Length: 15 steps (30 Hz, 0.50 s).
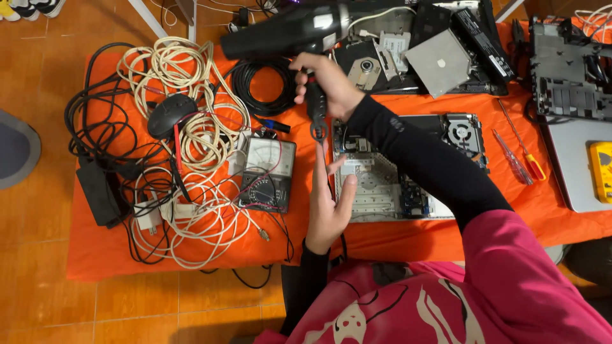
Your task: Repair the internal components of a laptop using tools.
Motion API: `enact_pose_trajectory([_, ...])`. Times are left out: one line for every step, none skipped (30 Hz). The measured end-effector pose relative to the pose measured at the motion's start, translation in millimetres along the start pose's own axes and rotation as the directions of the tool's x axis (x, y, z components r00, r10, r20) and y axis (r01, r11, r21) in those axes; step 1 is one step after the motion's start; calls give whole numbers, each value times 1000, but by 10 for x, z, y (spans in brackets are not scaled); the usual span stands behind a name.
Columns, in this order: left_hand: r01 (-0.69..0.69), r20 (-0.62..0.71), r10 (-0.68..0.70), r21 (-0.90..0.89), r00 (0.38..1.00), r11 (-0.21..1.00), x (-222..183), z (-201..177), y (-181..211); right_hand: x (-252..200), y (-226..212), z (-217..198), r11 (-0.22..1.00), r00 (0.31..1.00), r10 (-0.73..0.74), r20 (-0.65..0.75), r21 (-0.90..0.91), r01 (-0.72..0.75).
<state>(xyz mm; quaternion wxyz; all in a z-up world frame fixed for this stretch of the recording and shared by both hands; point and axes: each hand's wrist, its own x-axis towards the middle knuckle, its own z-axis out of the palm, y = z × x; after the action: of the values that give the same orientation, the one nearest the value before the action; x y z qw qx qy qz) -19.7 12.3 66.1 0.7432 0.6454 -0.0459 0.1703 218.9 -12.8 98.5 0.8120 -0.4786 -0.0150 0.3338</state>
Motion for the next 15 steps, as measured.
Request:
enact_pose_trajectory([3, -12, -2, 103, 1000, 995, 4, 2, 3, 59, 36, 27, 997, 999, 32, -23, -64, -34])
enact_pose_trajectory([7, -25, -2, 205, 1000, 979, 5, 6, 5, 116, 74, 52, 989, 997, 63, -47, -128, -68])
enact_pose_trajectory([10, -28, -4, 208, 1000, 978, 1, -4, -31, 99, 50, 141, 989, 997, 66, -45, -126, -71])
enact_pose_trajectory([-35, -34, 48, 309, 998, 950, -6, -10, -65, 77, 25, 227, 965, 992, 100, -77, -234, -116])
enact_pose_trajectory([-80, -32, 101, 405, 994, 911, -9, -10, -100, 51, -11, 308, 928, 985, 129, -112, -338, -159])
enact_pose_trajectory([-80, -32, 102, 407, 994, 910, 12, -8, -75, 137, 45, 204, 928, 985, 129, -110, -337, -159])
enact_pose_trajectory([-58, -69, 98, 437, 993, 898, 24, -6, -47, 214, 107, 96, 850, 998, 47, -37, -523, -60])
enact_pose_trajectory([-35, -105, 95, 465, 990, 885, 34, 0, -21, 288, 171, -15, 732, 999, -19, 51, -679, 49])
enact_pose_trajectory([-31, -104, 90, 467, 990, 884, 55, -8, 29, 151, 35, 74, 735, 999, -17, 50, -676, 46])
enact_pose_trajectory([126, -159, -57, 464, 986, 877, 76, -15, 74, 15, -100, 159, 551, 1000, 5, 13, -835, 8])
enact_pose_trajectory([284, -216, -206, 449, 954, 847, 81, -14, 120, -126, -223, 241, 330, 999, 23, -29, -943, -35])
enact_pose_trajectory([293, -220, -213, 449, 952, 844, 61, -22, 76, -267, -304, 239, 333, 999, 32, -30, -942, -39])
enact_pose_trajectory([197, -204, -103, 524, 974, 829, 49, -28, 30, -402, -395, 236, 296, 1000, 12, -2, -955, -5])
enact_pose_trajectory([101, -176, 7, 594, 984, 798, 38, -28, -19, -538, -491, 225, 259, 1000, -8, 27, -965, 28])
enact_pose_trajectory([111, -175, -6, 596, 985, 795, 35, -25, -42, -677, -554, 120, 268, 1000, 1, 21, -963, 20])
